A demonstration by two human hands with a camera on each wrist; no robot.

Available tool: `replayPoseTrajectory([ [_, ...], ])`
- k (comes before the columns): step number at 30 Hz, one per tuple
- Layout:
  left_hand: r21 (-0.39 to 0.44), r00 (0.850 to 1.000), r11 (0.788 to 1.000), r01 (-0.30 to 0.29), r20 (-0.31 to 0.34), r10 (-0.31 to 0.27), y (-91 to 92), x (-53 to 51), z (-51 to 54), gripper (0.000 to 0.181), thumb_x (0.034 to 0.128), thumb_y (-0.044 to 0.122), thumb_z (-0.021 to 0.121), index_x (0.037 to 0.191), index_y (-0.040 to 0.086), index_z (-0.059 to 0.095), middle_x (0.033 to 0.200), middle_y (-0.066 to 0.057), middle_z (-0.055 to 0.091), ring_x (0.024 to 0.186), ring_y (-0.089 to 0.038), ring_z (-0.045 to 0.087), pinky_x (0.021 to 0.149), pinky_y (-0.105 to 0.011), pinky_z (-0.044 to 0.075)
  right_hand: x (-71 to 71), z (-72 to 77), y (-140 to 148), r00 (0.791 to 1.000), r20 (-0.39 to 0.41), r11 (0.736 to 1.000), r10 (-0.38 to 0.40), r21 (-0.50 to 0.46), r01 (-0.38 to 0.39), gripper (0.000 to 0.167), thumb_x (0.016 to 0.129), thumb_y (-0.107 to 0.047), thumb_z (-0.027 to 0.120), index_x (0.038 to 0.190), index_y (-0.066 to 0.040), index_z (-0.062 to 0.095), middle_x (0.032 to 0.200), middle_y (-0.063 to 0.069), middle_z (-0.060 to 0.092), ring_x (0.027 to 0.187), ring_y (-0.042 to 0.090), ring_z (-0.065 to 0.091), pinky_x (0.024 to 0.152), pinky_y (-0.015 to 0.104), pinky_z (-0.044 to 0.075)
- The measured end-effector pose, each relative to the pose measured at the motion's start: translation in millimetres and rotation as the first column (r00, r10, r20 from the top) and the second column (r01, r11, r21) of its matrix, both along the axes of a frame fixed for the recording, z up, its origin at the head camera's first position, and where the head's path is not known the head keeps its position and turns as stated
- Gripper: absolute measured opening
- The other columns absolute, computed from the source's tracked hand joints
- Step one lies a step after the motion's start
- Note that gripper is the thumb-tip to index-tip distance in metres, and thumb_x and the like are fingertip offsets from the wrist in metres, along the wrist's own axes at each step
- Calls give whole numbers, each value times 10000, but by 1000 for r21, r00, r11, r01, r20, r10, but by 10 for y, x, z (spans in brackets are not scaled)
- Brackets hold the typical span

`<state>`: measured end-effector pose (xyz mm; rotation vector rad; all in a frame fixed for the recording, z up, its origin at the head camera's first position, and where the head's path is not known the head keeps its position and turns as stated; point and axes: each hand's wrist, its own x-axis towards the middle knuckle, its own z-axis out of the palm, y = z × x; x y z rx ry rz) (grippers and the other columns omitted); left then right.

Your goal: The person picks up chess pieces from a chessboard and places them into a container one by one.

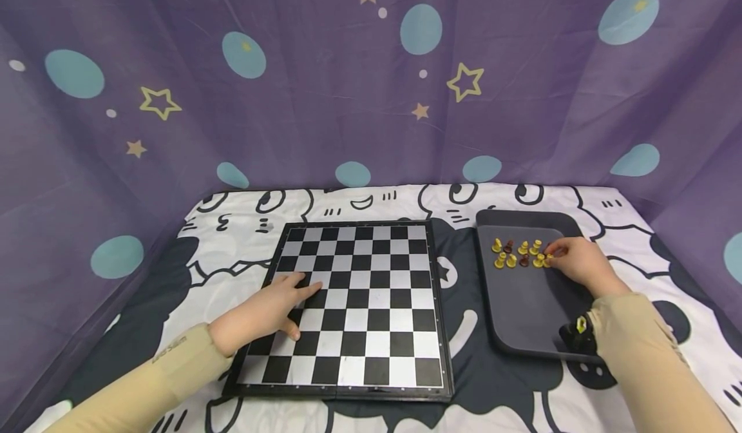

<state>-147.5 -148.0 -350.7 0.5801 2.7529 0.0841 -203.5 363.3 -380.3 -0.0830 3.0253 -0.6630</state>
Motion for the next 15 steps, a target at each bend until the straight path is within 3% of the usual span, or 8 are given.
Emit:
replayPoseTrajectory([
  [15,3,1000,1000,3,-8,-3,-2,3,0,927,579,305,826,1408,105,462,1377,-252,422,1256,-449,405,1010,-509,414,29,106,-5,999,-38,1000,10,-10,-11,251,833,-140,648,978,64,662,741,113,642,630,146,500,542,280,382],
])
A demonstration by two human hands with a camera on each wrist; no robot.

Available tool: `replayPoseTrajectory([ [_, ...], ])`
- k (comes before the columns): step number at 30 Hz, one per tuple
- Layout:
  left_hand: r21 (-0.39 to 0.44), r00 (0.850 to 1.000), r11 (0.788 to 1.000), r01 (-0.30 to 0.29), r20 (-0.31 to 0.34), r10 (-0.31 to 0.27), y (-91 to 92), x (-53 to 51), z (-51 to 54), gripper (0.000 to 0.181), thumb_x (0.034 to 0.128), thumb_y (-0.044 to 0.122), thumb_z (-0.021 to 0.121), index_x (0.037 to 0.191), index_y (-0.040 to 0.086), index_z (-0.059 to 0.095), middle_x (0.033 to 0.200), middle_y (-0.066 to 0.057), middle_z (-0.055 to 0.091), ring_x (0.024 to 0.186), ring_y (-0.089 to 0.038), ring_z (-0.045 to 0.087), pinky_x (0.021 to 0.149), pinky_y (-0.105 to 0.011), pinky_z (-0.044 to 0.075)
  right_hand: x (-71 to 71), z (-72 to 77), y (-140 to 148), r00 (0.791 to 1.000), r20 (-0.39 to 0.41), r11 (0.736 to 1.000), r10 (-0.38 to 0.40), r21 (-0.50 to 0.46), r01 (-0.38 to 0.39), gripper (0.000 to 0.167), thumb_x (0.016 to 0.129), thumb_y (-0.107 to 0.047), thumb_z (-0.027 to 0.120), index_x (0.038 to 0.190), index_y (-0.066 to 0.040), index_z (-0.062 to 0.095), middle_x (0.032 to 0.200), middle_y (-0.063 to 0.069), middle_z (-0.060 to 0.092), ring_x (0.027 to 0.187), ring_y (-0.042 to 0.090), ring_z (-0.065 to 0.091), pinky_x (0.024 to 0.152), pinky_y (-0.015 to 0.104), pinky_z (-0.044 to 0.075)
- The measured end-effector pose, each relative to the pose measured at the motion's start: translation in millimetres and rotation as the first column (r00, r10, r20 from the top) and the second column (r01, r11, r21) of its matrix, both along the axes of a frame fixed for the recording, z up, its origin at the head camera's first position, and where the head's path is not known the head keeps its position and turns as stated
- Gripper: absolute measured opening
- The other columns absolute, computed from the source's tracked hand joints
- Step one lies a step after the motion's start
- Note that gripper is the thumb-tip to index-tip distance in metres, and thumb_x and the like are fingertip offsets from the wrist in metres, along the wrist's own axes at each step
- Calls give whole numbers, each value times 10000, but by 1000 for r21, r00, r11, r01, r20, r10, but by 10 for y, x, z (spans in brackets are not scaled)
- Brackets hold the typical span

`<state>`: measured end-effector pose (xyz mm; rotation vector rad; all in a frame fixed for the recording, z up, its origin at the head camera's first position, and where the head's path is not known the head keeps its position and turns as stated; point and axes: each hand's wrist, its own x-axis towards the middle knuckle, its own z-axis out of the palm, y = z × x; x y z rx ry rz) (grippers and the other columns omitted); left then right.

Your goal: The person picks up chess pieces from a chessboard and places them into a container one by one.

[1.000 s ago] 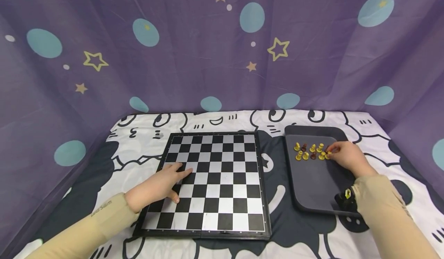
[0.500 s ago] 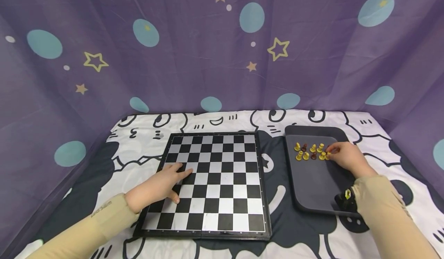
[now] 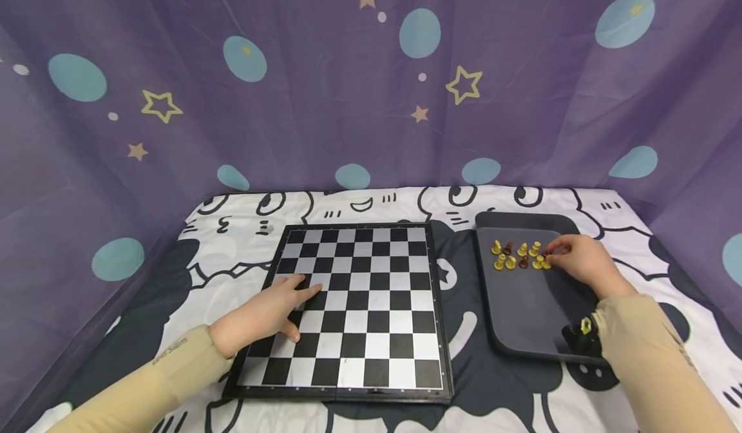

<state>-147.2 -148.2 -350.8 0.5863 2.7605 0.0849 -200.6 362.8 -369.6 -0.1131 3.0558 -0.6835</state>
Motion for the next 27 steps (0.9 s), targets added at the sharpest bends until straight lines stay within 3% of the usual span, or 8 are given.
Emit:
replayPoseTrajectory([
  [12,9,1000,1000,-19,22,18,-25,-50,-4,937,568,301,830,1406,98,464,1388,-274,406,1270,-463,393,1023,-526,399,108,175,-204,996,-73,999,41,-32,-44,274,866,-161,650,1040,50,656,827,175,696,675,154,582,560,295,429],
  [16,33,998,999,-22,51,20,-56,-62,8,927,597,299,833,1419,113,448,1428,-283,362,1305,-471,358,1044,-538,371,177,245,-346,993,-103,996,63,-51,-68,280,891,-170,633,1057,55,649,816,142,695,663,142,570,547,296,430],
  [18,52,999,999,-14,34,12,-86,-63,27,902,636,318,817,1428,123,435,1447,-286,337,1321,-473,339,1054,-545,356,216,285,-412,989,-132,996,71,-49,-78,273,888,-165,637,1054,51,653,800,116,686,655,129,560,538,289,426],
  [20,82,1000,997,2,-21,0,-128,-56,74,869,677,341,801,1431,122,431,1454,-285,331,1327,-467,336,1053,-546,357,265,320,-481,984,-164,996,75,-43,-83,267,881,-158,646,1057,42,655,795,93,670,659,137,549,531,287,420],
  [22,113,991,993,29,-131,-14,-180,-45,135,822,714,358,785,1420,109,446,1439,-276,359,1316,-452,359,1037,-536,379,319,351,-543,974,-210,996,79,-32,-88,268,868,-149,663,1064,33,657,820,101,664,685,168,572,545,302,434],
  [24,143,966,988,54,-256,-16,-235,-33,206,777,743,362,773,1404,94,467,1420,-261,391,1308,-426,378,1017,-523,405,382,381,-600,962,-259,996,85,-16,-93,281,859,-147,676,1082,22,653,876,122,651,730,221,586,574,351,454],
  [27,181,911,981,75,-412,6,-325,-13,301,706,780,341,757,1379,76,494,1400,-242,418,1306,-413,382,1005,-524,414,462,417,-676,932,-348,994,105,10,-108,314,843,-137,694,1110,18,637,1009,184,618,803,295,584,634,444,459],
])
